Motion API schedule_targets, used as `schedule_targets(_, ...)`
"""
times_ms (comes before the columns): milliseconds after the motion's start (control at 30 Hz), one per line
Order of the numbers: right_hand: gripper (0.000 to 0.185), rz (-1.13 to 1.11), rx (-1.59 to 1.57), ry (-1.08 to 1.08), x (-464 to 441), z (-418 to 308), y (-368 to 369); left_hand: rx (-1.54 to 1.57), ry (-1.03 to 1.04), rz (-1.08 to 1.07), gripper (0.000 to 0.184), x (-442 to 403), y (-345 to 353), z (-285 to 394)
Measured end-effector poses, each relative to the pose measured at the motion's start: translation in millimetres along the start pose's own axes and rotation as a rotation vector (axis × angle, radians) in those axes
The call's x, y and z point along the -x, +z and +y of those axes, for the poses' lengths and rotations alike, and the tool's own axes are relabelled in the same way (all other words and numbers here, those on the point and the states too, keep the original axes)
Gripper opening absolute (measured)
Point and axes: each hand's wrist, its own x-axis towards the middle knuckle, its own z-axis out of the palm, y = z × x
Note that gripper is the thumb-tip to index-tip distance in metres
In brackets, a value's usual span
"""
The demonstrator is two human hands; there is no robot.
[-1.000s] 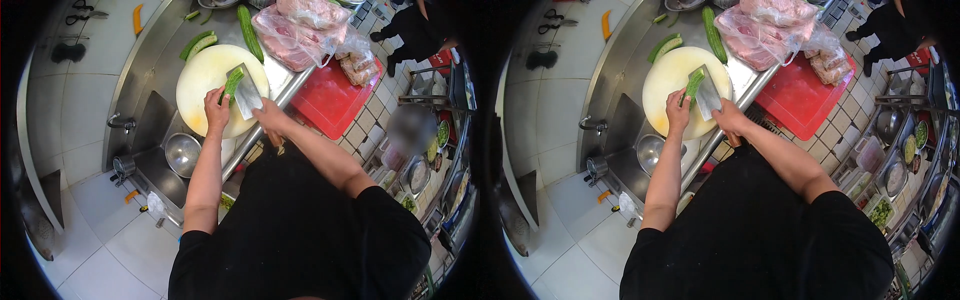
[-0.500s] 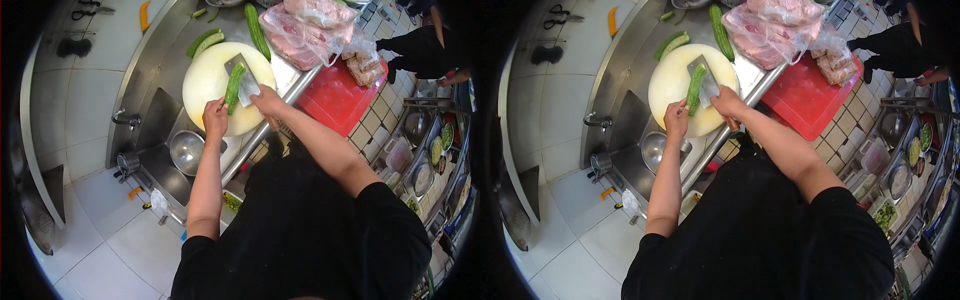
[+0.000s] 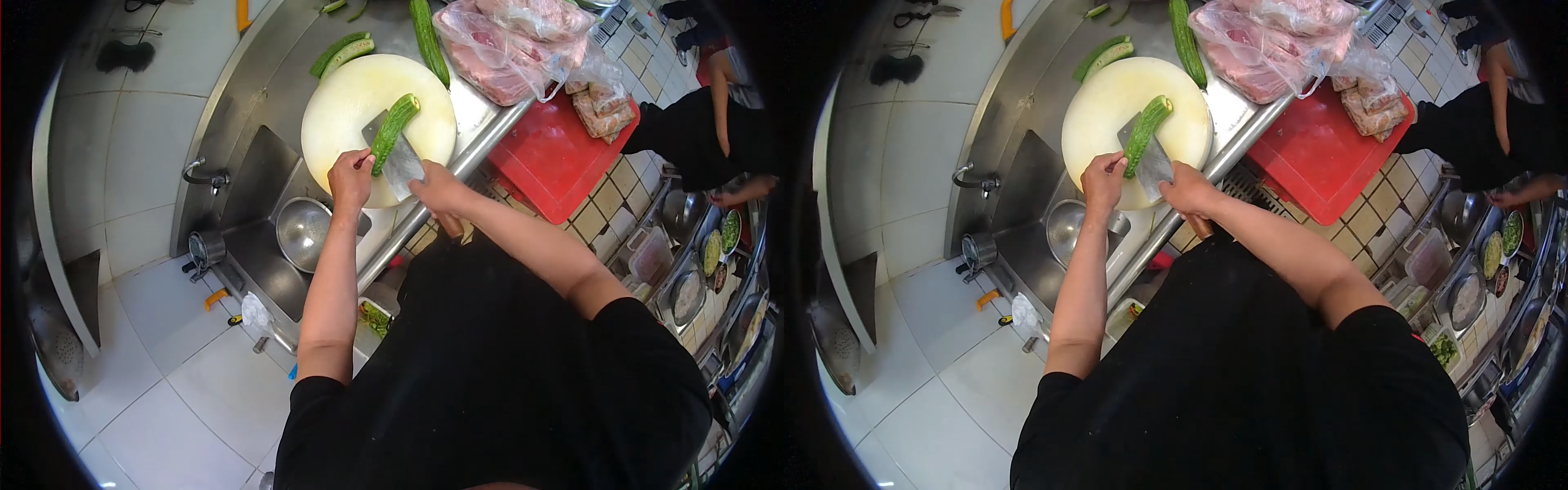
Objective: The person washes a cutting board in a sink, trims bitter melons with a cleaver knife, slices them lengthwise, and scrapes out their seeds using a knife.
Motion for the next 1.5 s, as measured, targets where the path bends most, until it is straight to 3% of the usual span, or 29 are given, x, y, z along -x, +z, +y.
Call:
schedule_targets(267,0.036,-0.004,0.025,-0.069,-21.4,21.8,24.0,-0.076,-0.068,-0.027,0.021,-8.1,-6.4,11.5)
schedule_targets(333,0.038,0.074,0.229,-0.239,-24.9,46.6,31.1,-0.123,-0.083,-0.026,0.022,-6.7,-7.6,14.2)
schedule_targets(467,0.041,-0.02,0.241,-0.029,-10.4,-6.5,34.3,-0.142,-0.167,-0.082,0.024,-3.6,-17.6,21.1)
schedule_targets(500,0.04,0.04,0.297,-0.106,-21.1,4.0,41.3,-0.173,-0.193,-0.114,0.028,-8.4,-20.1,23.5)
schedule_targets(667,0.035,0.007,0.464,-0.137,6.3,-19.5,-8.5,-0.216,-0.195,-0.117,0.042,-33.6,-33.6,9.0)
schedule_targets(767,0.035,0.064,0.519,-0.145,31.7,-25.5,-58.6,-0.087,-0.205,-0.277,0.049,-52.8,-20.9,-27.4)
schedule_targets(800,0.033,0.158,0.579,-0.276,30.0,-8.7,-72.4,-0.079,-0.207,-0.276,0.049,-52.1,-18.5,-22.0)
schedule_targets(833,0.033,0.129,0.449,-0.113,42.6,-22.1,-85.3,-0.089,-0.238,-0.282,0.052,-50.4,-15.2,-7.8)
schedule_targets(867,0.033,0.133,0.456,-0.115,44.2,-15.7,-93.4,-0.1,-0.264,-0.286,0.056,-50.1,-9.9,4.8)
schedule_targets(900,0.033,0.191,0.396,-0.148,45.4,-6.4,-100.7,-0.093,-0.258,-0.285,0.056,-43.5,-3.5,16.0)
schedule_targets(933,0.032,0.252,0.337,-0.186,46.4,-4.2,-106.0,-0.284,-0.132,-0.234,0.059,-33.0,3.1,27.3)
schedule_targets(967,0.033,0.179,0.17,-0.021,58.1,-17.7,-107.3,-0.472,-0.003,-0.174,0.062,-30.0,6.1,34.7)
schedule_targets(1067,0.03,0.266,0.347,-0.21,54.3,17.8,-110.7,-0.426,-0.062,-0.282,0.064,-46.5,5.4,36.0)
schedule_targets(1167,0.028,0.298,0.384,-0.233,67.0,35.1,-106.2,-0.381,-0.052,-0.226,0.059,-89.8,-3.8,18.7)
schedule_targets(1333,0.026,0.343,0.406,-0.128,103.5,20.2,-105.0,-0.403,0.014,-0.081,0.052,-199.8,-30.9,11.3)
schedule_targets(1433,0.026,0.354,0.425,-0.079,116.7,18.7,-103.1,-0.407,0.025,-0.195,0.055,-254.3,-24.0,9.0)
schedule_targets(1500,0.026,0.41,0.419,-0.096,122.3,22.3,-101.4,-0.62,0.221,0.134,0.062,-272.1,-0.9,6.2)
